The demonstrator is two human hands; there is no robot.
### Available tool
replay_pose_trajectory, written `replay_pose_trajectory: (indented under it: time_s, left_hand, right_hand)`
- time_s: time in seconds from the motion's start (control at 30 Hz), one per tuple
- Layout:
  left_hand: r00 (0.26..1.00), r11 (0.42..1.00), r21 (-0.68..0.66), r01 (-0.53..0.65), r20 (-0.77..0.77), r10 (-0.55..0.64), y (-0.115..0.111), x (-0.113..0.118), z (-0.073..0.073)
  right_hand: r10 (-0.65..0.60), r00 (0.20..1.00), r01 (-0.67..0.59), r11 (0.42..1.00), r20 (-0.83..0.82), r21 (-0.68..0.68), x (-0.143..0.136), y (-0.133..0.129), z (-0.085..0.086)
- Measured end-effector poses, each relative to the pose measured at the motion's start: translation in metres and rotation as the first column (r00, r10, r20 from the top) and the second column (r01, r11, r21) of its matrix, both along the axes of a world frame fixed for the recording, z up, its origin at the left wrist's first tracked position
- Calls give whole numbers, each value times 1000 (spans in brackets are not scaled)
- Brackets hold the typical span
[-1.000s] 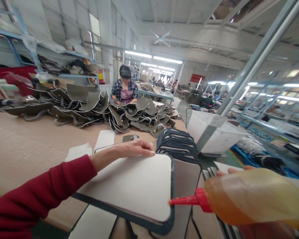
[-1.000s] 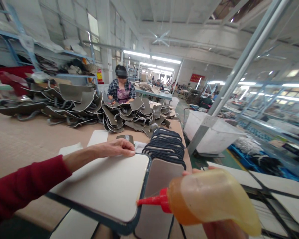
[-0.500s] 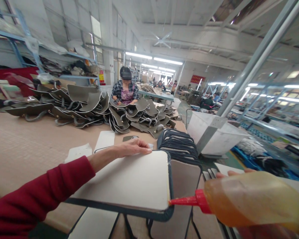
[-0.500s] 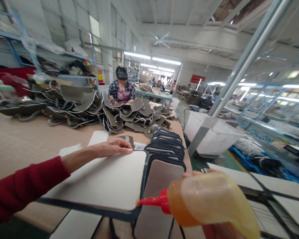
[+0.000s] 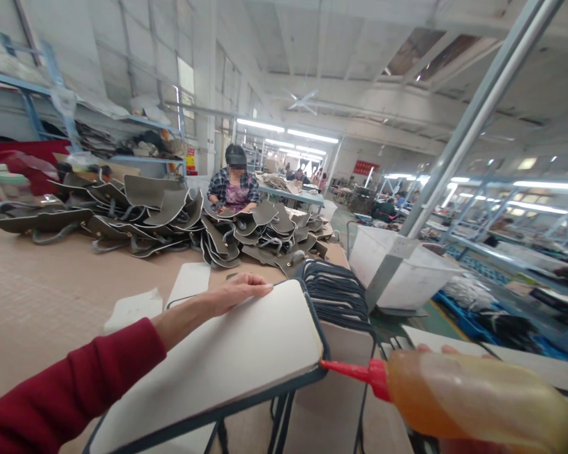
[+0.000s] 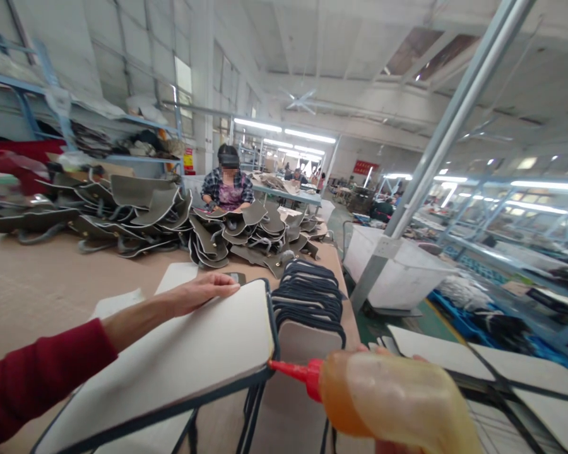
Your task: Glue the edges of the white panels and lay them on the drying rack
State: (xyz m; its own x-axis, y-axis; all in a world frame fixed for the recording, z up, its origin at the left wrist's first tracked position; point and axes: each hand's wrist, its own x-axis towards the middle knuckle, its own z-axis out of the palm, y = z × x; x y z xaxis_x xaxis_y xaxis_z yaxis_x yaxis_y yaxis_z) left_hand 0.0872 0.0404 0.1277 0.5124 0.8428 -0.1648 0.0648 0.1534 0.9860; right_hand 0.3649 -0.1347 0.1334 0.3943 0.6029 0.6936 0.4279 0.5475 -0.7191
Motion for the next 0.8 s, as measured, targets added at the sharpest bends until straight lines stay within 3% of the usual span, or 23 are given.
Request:
replay_pose_trajectory:
  time_s: [0.33,0.8]
  left_hand:
    - [985,990,-92,-111,120,121,-12,9,-10]
    - [971,982,-132,-135,179,158,-25,4,-21]
  right_hand:
    - [-140,968,179,967,-210,180,20,1,-39]
    - [-108,963,154,973,-249,175,22,3,-38]
